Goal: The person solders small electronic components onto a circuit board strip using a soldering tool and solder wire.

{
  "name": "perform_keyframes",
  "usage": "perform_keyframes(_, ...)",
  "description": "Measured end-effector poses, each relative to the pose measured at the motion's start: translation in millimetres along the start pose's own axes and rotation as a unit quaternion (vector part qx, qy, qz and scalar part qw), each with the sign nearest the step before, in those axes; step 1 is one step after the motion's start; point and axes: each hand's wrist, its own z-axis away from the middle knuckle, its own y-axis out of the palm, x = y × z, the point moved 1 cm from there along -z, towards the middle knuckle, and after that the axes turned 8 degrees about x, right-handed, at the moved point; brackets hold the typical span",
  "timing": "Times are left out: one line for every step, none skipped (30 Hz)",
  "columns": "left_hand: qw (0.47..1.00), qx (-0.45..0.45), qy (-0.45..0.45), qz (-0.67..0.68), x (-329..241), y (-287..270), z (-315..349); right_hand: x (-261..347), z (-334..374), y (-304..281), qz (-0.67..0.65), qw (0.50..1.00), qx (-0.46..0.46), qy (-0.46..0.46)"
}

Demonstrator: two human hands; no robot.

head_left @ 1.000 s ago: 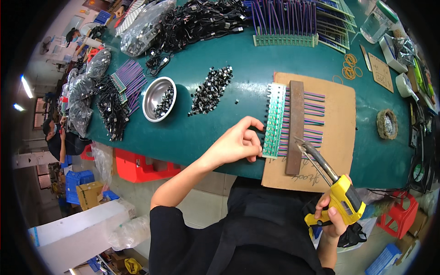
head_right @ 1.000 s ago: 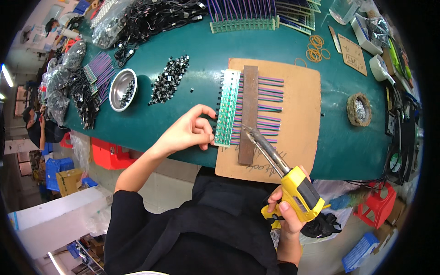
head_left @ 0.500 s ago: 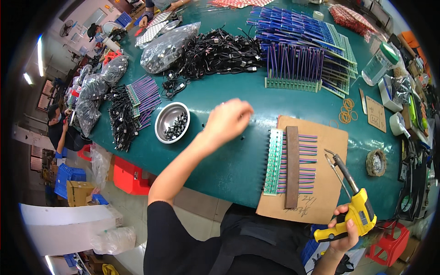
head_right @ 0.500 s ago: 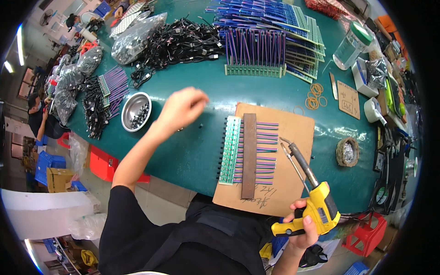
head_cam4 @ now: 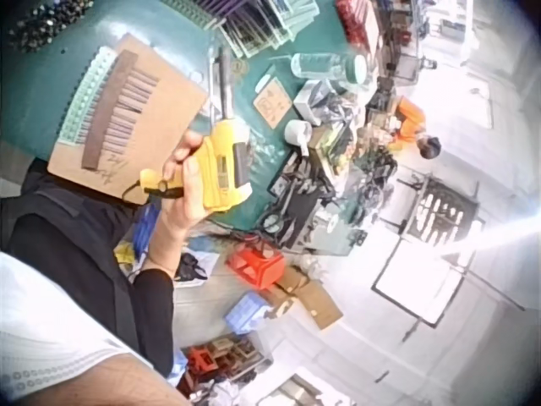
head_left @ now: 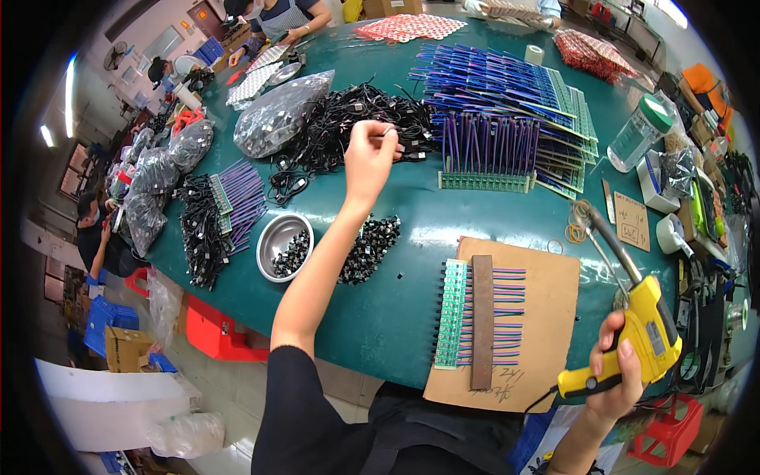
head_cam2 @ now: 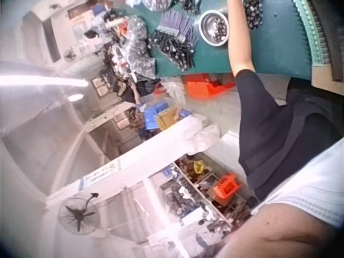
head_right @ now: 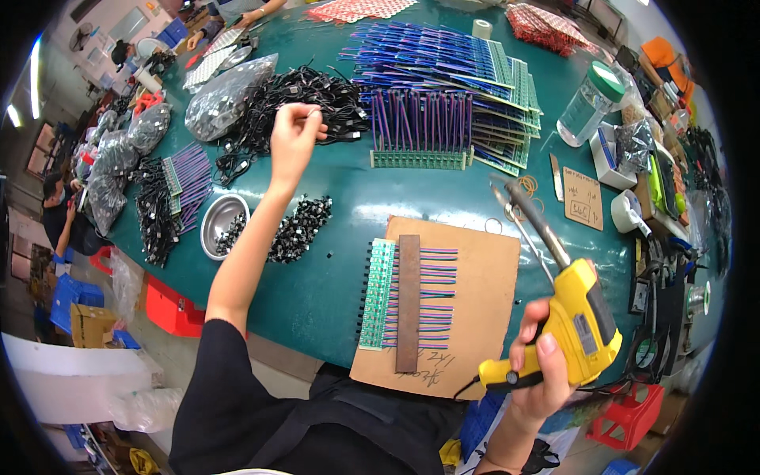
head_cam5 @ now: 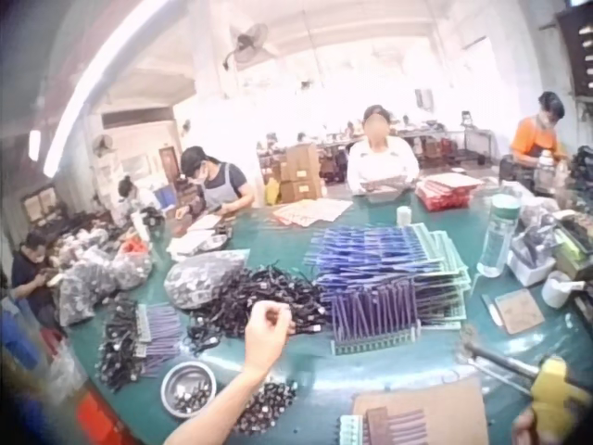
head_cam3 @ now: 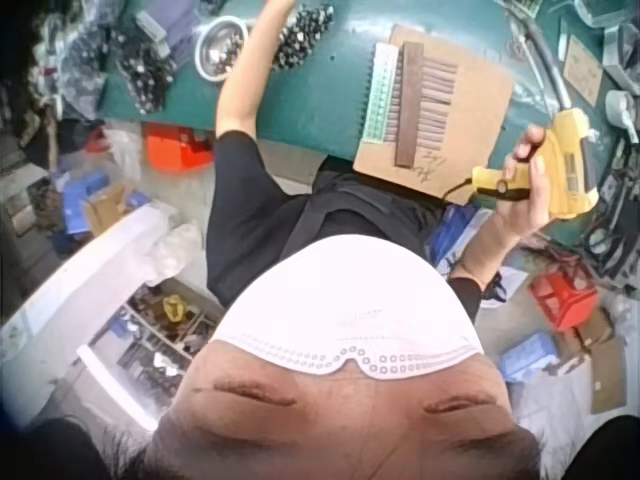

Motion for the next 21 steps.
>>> perform_keyframes(0.992,0.003,-0.041,0.123,-8,2,12,-6,-5,2,-0.011,1.0,0.01,-0.02)
perform_keyframes(0.965,0.01,-0.083,0.248,-18,7,23,-10,-12,5,-0.021,0.999,0.018,-0.034)
perform_keyframes(0.948,0.023,-0.132,0.288,-30,12,39,-20,-17,10,0.009,1.0,-0.011,-0.026)
perform_keyframes(0.927,0.036,-0.182,0.326,-44,13,56,-29,-20,17,0.038,0.998,-0.039,-0.018)
perform_keyframes(0.915,0.056,-0.205,0.343,-56,14,73,-38,-23,25,0.052,0.997,-0.052,-0.01)
perform_keyframes(0.9,0.079,-0.228,0.362,-65,16,88,-47,-26,31,0.069,0.995,-0.069,-0.003)
perform_keyframes(0.895,0.091,-0.236,0.367,-71,18,101,-55,-31,32,0.095,0.994,-0.054,-0.016)
perform_keyframes(0.894,0.104,-0.233,0.369,-78,20,111,-59,-33,34,0.093,0.994,-0.054,-0.023)
perform_keyframes(0.894,0.113,-0.228,0.37,-80,20,119,-61,-35,35,0.102,0.994,-0.048,-0.011)
perform_keyframes(0.889,0.123,-0.234,0.373,-79,21,125,-62,-35,34,0.109,0.993,-0.042,0.002)
perform_keyframes(0.89,0.14,-0.224,0.373,-79,22,130,-63,-34,33,0.114,0.992,-0.053,0.003)
perform_keyframes(0.891,0.152,-0.212,0.371,-79,22,133,-65,-34,33,0.152,0.988,-0.031,-0.026)
perform_keyframes(0.887,0.158,-0.218,0.376,-79,23,136,-65,-32,33,0.19,0.98,-0.008,-0.054)
perform_keyframes(0.885,0.161,-0.221,0.378,-79,25,137,-65,-30,32,0.192,0.98,-0.012,-0.052)
perform_keyframes(0.882,0.168,-0.227,0.378,-79,26,138,-64,-29,32,0.222,0.973,-0.01,-0.059)
perform_keyframes(0.88,0.173,-0.232,0.378,-79,27,140,-62,-27,33,0.251,0.966,-0.007,-0.066)
perform_keyframes(0.879,0.173,-0.234,0.378,-79,28,141,-61,-26,35,0.249,0.967,-0.028,-0.038)
perform_keyframes(0.872,0.19,-0.237,0.383,-79,28,142,-61,-25,34,0.249,0.967,-0.028,-0.037)
perform_keyframes(0.865,0.206,-0.241,0.389,-79,27,143,-61,-25,32,0.254,0.966,-0.028,-0.04)
perform_keyframes(0.865,0.204,-0.242,0.389,-77,26,143,-61,-24,31,0.26,0.964,-0.028,-0.042)
perform_keyframes(0.86,0.261,-0.239,0.368,-76,24,142,-61,-24,29,0.259,0.965,-0.026,-0.041)
